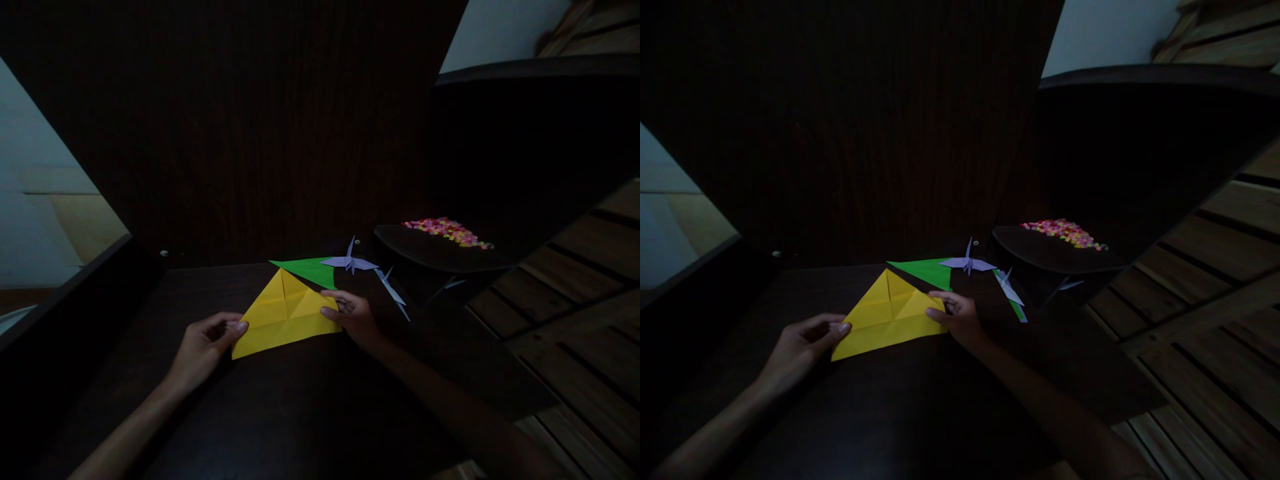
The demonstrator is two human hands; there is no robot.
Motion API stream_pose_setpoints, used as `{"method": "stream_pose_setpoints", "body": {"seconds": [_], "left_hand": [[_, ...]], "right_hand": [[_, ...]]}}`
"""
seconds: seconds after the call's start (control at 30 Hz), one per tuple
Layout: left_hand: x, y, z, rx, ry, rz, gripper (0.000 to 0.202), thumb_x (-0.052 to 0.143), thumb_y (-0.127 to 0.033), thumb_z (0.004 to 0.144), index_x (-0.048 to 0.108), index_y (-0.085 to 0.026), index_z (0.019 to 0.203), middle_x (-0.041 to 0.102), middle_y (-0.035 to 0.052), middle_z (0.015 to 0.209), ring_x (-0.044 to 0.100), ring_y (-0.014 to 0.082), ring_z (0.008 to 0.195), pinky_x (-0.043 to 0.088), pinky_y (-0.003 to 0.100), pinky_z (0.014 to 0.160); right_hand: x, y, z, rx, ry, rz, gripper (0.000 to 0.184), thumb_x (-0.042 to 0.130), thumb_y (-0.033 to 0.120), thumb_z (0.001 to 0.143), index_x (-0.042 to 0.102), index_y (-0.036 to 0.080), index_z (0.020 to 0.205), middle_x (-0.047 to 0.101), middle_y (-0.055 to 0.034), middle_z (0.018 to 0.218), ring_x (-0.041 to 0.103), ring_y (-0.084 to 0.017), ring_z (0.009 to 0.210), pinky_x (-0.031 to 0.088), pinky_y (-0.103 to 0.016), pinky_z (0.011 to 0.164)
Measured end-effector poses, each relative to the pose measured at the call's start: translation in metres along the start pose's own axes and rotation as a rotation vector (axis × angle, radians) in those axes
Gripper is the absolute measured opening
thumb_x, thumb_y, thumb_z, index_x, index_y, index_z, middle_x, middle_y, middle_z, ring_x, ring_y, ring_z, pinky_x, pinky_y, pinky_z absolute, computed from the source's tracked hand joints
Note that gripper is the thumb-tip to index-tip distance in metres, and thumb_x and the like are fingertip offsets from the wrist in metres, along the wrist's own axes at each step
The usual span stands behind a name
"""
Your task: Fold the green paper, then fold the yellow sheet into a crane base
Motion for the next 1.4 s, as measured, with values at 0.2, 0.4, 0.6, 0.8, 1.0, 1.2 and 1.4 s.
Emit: {"method": "stream_pose_setpoints", "body": {"seconds": [0.2,0.4,0.6,0.8,1.0,1.2,1.4], "left_hand": [[-0.001,0.002,0.0,0.007,0.002,-0.005,0.05,0.077,-0.064,0.065,0.077,-0.02,0.09,0.078,0.0071,0.09,0.072,0.0281,0.088,0.059,0.035,0.073],[0.0,-0.001,-0.002,0.014,0.001,-0.008,0.049,0.076,-0.063,0.067,0.077,-0.019,0.09,0.078,0.0079,0.09,0.072,0.0283,0.086,0.058,0.035,0.072],[0.001,-0.007,-0.004,-0.007,0.009,-0.013,0.049,0.077,-0.063,0.065,0.078,-0.019,0.089,0.078,0.0072,0.086,0.071,0.0276,0.085,0.057,0.034,0.073],[-0.002,-0.006,-0.002,-0.031,0.028,0.004,0.052,0.077,-0.064,0.064,0.078,-0.019,0.09,0.078,0.0075,0.087,0.071,0.0287,0.086,0.057,0.035,0.073],[-0.002,-0.004,0.0,-0.068,0.044,0.019,0.059,0.076,-0.065,0.063,0.077,-0.019,0.1,0.078,0.0084,0.094,0.071,0.0309,0.094,0.057,0.038,0.079],[-0.004,-0.004,0.0,-0.039,0.066,0.049,0.054,0.075,-0.065,0.067,0.078,-0.019,0.097,0.079,0.0084,0.093,0.072,0.0305,0.091,0.057,0.037,0.076],[-0.006,-0.003,0.0,0.137,-0.048,0.169,0.047,0.071,-0.065,0.072,0.078,-0.022,0.089,0.078,0.0063,0.092,0.07,0.0287,0.089,0.056,0.037,0.081]], "right_hand": [[-0.002,-0.004,0.001,0.053,-0.033,-0.024,0.042,0.09,0.039,0.058,0.079,0.02,0.093,0.078,-0.0095,0.098,0.073,-0.028,0.09,0.058,-0.042,0.082],[-0.002,-0.007,0.004,-0.024,-0.02,-0.15,0.031,0.084,0.044,0.065,0.079,0.02,0.084,0.076,-0.0077,0.086,0.069,-0.022,0.075,0.055,-0.035,0.067],[-0.003,-0.007,0.005,-0.149,-0.028,-0.271,0.022,0.08,0.043,0.069,0.077,0.021,0.072,0.071,-0.0058,0.082,0.065,-0.019,0.074,0.05,-0.029,0.061],[-0.004,-0.005,0.003,-0.043,0.018,-0.329,0.023,0.076,0.041,0.072,0.076,0.019,0.078,0.075,-0.0059,0.075,0.067,-0.02,0.068,0.052,-0.031,0.063],[-0.006,-0.001,0.003,-0.053,0.038,-0.362,0.025,0.075,0.042,0.072,0.077,0.018,0.079,0.076,-0.0063,0.075,0.067,-0.02,0.065,0.051,-0.03,0.06],[-0.005,0.004,0.002,-0.115,0.031,-0.397,0.02,0.075,0.039,0.073,0.078,0.02,0.077,0.075,-0.0052,0.074,0.066,-0.019,0.065,0.051,-0.03,0.06],[-0.003,0.01,-0.001,-0.373,0.02,-0.417,0.015,0.075,0.038,0.08,0.078,0.024,0.077,0.07,-0.0037,0.073,0.062,-0.019,0.069,0.051,-0.033,0.065]]}}
Point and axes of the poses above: each hand's wrist, its own z-axis towards the middle knuckle, its own x-axis out of the palm, y = z × x, the point moved 1 cm from there along z, towards the middle knuckle
